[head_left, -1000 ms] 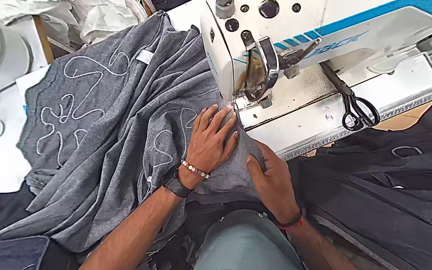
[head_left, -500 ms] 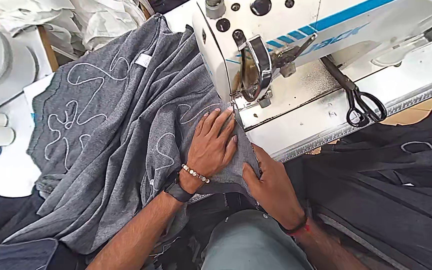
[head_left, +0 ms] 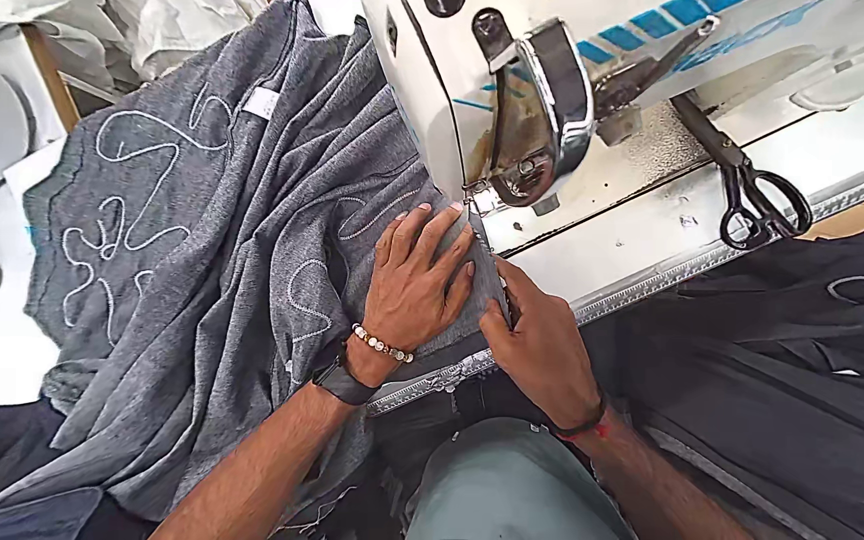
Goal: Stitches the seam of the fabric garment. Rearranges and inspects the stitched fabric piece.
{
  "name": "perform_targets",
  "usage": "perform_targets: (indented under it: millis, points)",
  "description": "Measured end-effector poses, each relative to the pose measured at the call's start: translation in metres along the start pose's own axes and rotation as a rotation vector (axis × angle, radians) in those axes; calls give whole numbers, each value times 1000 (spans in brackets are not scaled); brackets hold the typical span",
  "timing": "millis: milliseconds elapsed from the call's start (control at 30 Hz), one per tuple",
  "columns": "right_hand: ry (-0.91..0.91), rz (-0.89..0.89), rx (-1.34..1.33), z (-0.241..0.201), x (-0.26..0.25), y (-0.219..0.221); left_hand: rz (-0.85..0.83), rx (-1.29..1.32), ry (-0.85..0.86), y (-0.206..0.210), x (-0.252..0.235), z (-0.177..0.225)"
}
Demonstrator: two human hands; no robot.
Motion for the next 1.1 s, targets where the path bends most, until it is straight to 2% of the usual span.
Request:
perform_targets:
  millis: [167,600,733,833,900,967,1100]
  points:
    - [-15,37,104,-5,-7,-5,6,-7,0,-1,-1,0]
    - [14,199,119,-7,-37,-16,59,-42,91,-10,-9,1]
    - [-10,259,170,-13,-50,-15,28,-59,51,-10,-3,8]
    - [-14,167,130,-10,-59,-15,-2,34,15,-3,-1,1]
    - [-70,46,120,-11,-67,-17,-10,87,79,-5,-4,-12]
    - [-101,2,158,-11,-68,-33,-40,78,161,-9,-8,-23]
    - [39,238,444,-19,-51,-82,-34,38,258,-12,-6,-17]
Point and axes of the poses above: each hand's wrist, its own x-axis away from the middle knuckle, its own y-axis out of the palm, z = x × y, the point moved 9 cm from there along -x, towards the middle knuckle, and after that the axes turned 11 degrees about -z, right-handed, at the moved point
